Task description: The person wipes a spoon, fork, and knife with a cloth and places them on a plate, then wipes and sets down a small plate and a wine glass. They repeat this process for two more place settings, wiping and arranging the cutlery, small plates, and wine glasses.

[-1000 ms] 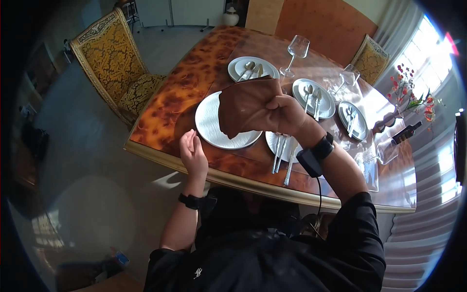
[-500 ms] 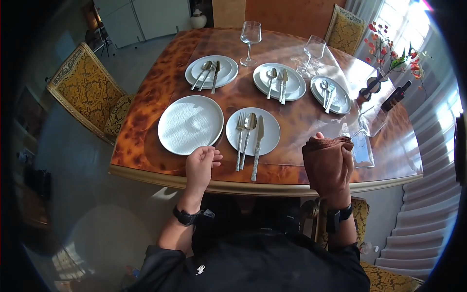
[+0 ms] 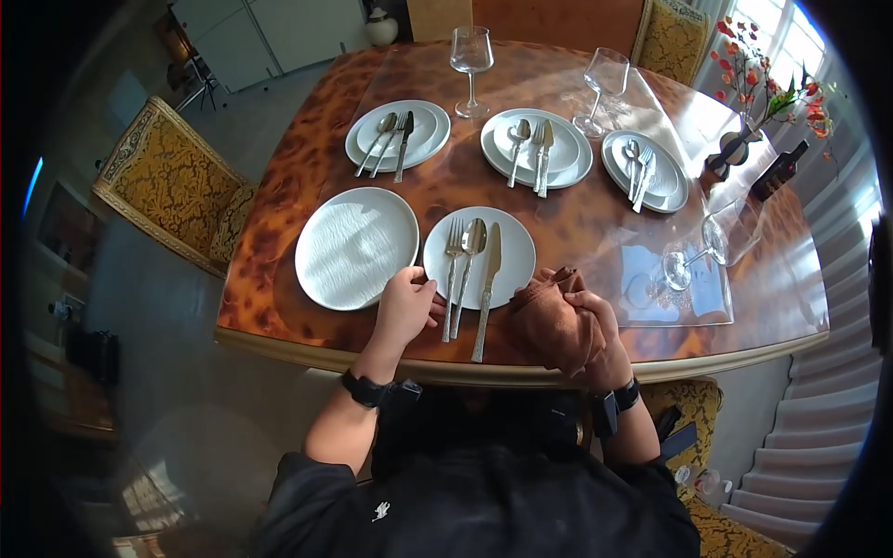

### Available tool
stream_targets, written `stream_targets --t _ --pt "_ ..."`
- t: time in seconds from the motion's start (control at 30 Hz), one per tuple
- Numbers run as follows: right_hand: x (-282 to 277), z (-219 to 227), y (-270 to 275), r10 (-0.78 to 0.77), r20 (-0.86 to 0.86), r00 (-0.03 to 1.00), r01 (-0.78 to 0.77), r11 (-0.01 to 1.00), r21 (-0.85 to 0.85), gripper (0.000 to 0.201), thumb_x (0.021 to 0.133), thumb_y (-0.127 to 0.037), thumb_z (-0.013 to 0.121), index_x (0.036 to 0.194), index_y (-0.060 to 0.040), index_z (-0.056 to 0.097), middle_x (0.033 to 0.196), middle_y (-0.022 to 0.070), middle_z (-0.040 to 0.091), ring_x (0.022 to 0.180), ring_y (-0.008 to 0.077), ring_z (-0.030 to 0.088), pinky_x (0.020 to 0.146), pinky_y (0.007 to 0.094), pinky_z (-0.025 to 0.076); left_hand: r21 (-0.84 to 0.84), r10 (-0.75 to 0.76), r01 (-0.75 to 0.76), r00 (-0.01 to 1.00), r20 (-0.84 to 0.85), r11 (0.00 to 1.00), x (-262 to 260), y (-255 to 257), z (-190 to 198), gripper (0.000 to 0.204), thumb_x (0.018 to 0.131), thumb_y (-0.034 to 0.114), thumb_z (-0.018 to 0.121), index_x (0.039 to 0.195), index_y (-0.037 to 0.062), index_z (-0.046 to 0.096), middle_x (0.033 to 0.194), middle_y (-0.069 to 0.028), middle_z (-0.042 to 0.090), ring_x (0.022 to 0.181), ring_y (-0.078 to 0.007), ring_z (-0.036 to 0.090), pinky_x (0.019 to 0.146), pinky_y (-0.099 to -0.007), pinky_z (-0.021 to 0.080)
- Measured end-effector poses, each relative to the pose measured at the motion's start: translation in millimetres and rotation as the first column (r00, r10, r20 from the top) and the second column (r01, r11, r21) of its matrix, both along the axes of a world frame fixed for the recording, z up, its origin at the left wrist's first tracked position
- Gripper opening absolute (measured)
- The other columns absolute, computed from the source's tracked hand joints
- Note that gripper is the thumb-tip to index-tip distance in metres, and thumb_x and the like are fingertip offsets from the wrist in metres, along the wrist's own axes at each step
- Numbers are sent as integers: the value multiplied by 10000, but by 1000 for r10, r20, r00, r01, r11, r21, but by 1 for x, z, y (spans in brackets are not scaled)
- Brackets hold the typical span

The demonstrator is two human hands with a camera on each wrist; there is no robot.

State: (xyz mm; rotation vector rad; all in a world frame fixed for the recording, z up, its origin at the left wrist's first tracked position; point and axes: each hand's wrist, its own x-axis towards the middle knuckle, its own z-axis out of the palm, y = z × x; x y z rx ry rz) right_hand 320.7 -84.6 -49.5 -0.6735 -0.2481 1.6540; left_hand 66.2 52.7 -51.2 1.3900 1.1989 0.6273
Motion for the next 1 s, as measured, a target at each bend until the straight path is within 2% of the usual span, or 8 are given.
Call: stream_targets --t 0.07,0.17,0.3,0.43,0.57,0.67,0.8,1.0 --pt "5 -13 11 30 -70 997 -29 1000 5 492 860 -115 490 1331 16 436 1236 227 564 1069 328 613 946 417 515 -22 -3 3 1000 2 1000 1 1 -2 188 957 73 512 1048 -90 538 786 -145 683 643 -196 702 454 -263 532" --pt "11 -17 15 100 -101 990 -99 995 16 507 851 -115 492 1332 28 425 1226 240 566 1054 335 621 925 419 530 -22 2 -2 1000 3 1000 2 4 -3 169 947 69 527 1018 -85 527 777 -151 680 627 -195 694 461 -271 535" --pt "10 -2 15 116 -46 992 -115 993 22 535 836 -111 492 1340 48 408 1243 248 556 1092 345 602 964 427 507 -9 -10 11 1000 17 1000 2 7 -11 148 936 55 537 992 -77 500 771 -160 673 600 -194 679 478 -283 546" --pt "5 8 13 86 -4 996 -86 996 25 559 818 -101 493 1344 67 398 1267 254 543 1138 350 579 1008 430 478 -36 -9 13 994 107 999 1 7 -12 144 930 32 534 1002 -81 483 756 -167 664 595 -198 675 489 -290 554" --pt "-2 13 10 20 4 1000 -20 998 64 593 798 -80 484 1361 77 383 1299 258 522 1172 356 562 1033 435 456 -68 -20 33 985 174 997 -6 10 -1 149 927 21 533 1015 -84 474 749 -174 660 595 -201 673 492 -293 556" --pt "-7 28 9 35 -12 999 -33 995 89 627 779 -62 478 1375 92 361 1332 265 498 1192 362 550 1046 436 446 -65 -33 46 981 189 997 -10 11 8 156 927 21 533 1023 -84 470 750 -177 660 596 -199 672 493 -292 555" --pt "-18 52 10 29 26 999 -30 998 47 654 762 -49 475 1383 106 343 1351 270 486 1206 370 541 1058 442 434 -49 -28 40 976 215 998 -27 12 26 172 926 24 536 1044 -82 468 756 -177 662 601 -196 670 508 -295 558" --pt "-62 65 46 177 -39 983 -171 977 131 593 787 -32 453 1366 75 380 1318 251 517 1186 364 554 1054 443 432 -8 70 -70 975 209 998 -83 28 40 206 915 25 551 1067 -87 469 757 -162 659 607 -177 653 523 -287 546"
